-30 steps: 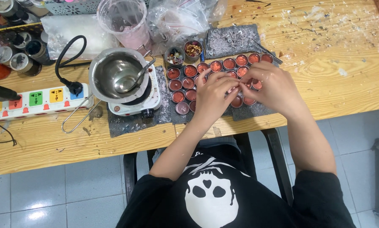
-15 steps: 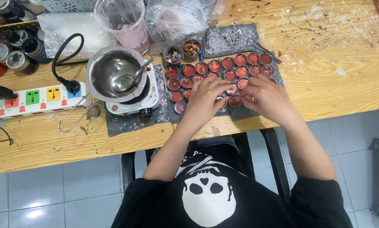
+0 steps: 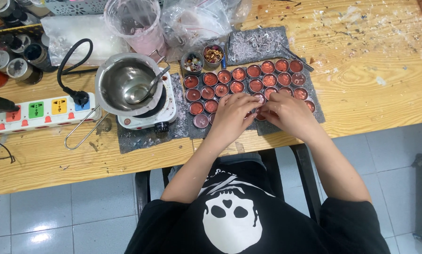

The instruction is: Pouring melted wax into molds and placing decorative elements inside.

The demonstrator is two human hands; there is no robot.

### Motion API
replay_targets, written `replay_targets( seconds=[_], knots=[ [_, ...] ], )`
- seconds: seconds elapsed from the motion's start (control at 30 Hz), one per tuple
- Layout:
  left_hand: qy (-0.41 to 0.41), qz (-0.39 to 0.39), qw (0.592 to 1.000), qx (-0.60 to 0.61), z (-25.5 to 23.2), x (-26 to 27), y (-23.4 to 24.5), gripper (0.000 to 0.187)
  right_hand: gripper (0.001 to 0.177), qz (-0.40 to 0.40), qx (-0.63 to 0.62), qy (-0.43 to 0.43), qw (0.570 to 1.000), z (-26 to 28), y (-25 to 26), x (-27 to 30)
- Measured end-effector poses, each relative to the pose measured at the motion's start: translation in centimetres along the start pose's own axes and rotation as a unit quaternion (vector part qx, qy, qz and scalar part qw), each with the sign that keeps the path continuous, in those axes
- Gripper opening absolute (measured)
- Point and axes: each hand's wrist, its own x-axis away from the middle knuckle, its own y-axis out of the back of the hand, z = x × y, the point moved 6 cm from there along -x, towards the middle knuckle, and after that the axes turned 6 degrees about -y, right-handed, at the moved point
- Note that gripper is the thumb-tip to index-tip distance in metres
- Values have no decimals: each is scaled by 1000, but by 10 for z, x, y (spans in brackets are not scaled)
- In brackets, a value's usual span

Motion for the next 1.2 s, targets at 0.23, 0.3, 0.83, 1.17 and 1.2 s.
replay_targets(
  seconds=[0.23, 0.3, 0.83, 1.17, 1.2],
  knots=[
    [4, 3, 1000, 8, -1, 0, 4, 37, 18, -9, 1, 3, 1000, 1, 2, -1],
    [5, -3, 1000, 22, -2, 0, 10, 37, 21, 2, -2, -22, 1000, 2, 7, -1],
    [53, -9, 987, -153, 102, -95, -23, 20, 27, -171, 122, 73, 975, -89, 15, -138],
    [78, 87, 956, -270, 139, -137, -72, 19, 12, 2, 258, 200, 945, -84, -22, -177],
    [85, 97, 955, -267, 139, -136, -72, 19, 11, 18, 250, 202, 947, -86, -25, -178]
  ],
)
